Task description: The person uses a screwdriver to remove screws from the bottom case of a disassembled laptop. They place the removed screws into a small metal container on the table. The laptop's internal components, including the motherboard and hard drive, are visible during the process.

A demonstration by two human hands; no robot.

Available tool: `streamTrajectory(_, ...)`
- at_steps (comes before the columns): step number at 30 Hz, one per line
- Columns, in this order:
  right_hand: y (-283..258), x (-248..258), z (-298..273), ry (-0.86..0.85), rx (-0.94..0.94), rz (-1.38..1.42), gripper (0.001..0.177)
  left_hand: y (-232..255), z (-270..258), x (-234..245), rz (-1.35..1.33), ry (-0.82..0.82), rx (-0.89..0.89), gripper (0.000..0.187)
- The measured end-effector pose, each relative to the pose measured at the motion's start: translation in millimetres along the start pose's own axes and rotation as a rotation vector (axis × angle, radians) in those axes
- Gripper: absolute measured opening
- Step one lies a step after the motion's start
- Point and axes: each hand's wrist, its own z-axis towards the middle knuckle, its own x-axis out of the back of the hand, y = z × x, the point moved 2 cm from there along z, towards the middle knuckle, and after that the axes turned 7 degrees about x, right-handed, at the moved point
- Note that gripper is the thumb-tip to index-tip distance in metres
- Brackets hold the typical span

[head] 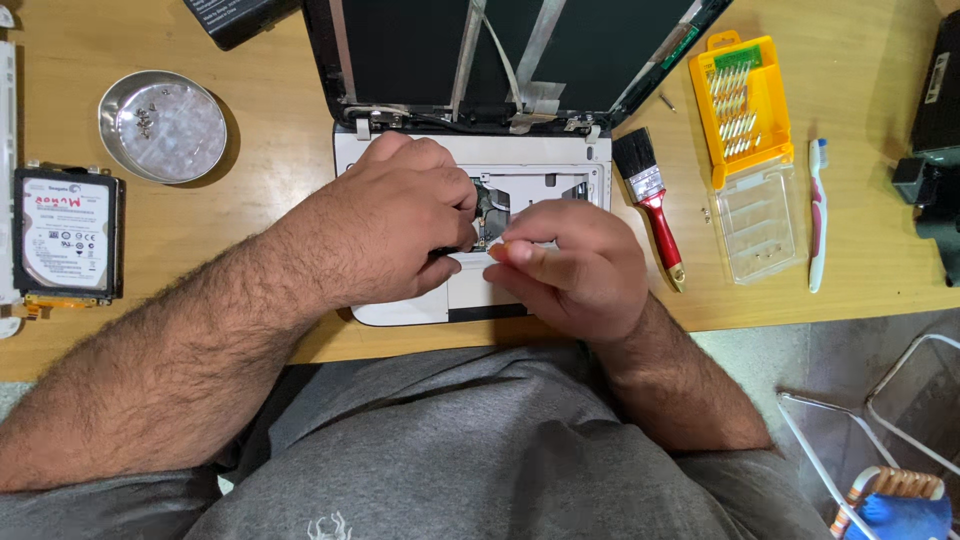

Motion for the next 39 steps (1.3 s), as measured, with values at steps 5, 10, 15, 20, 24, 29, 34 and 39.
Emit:
streamTrajectory(5, -1.1, -2.0, 6.8, 0.008, 0.026, 0.163, 0.026, -0.6, 0.8, 0.5, 0.001, -0.044, 0.022, 0.021)
streamTrajectory(10, -1.3, 3.1, 6.4, 0.028, 0.017, 0.008, 0.039, 0.9, 0.7, -0.4, 0.018, -0.036, 0.013, 0.020)
streamTrajectory(15, -0.4, 1.6, 10.9, 0.029, 0.036, 0.182, 0.020, 0.3, 1.2, -1.0, 0.071, -0.020, 0.002, 0.025)
streamTrajectory(20, -2.9, 4.7, 11.9, 0.060, 0.047, -0.004, 0.038, 10.6, 6.3, 0.9, -0.263, 0.048, 0.006, 0.029)
streamTrajectory(24, -0.1, 7.2, 18.5, 0.068, 0.088, 0.041, 0.010, 23.4, 12.2, 2.3, -0.410, 0.194, 0.055, 0.041)
streamTrajectory(29, 7.0, 5.5, 8.9, 0.044, 0.092, 0.042, 0.018, 23.6, 16.9, -9.7, -0.443, 0.253, 0.011, 0.030)
streamTrajectory(34, 21.9, 10.2, -10.8, -0.122, 0.115, 0.163, 0.042, 17.5, 14.3, -13.7, -0.532, 0.094, -0.107, 0.014)
streamTrajectory(39, 6.2, 4.6, 5.6, 0.099, 0.041, 0.094, 0.032, 20.7, 13.2, -8.8, -0.675, 0.149, -0.029, 0.033)
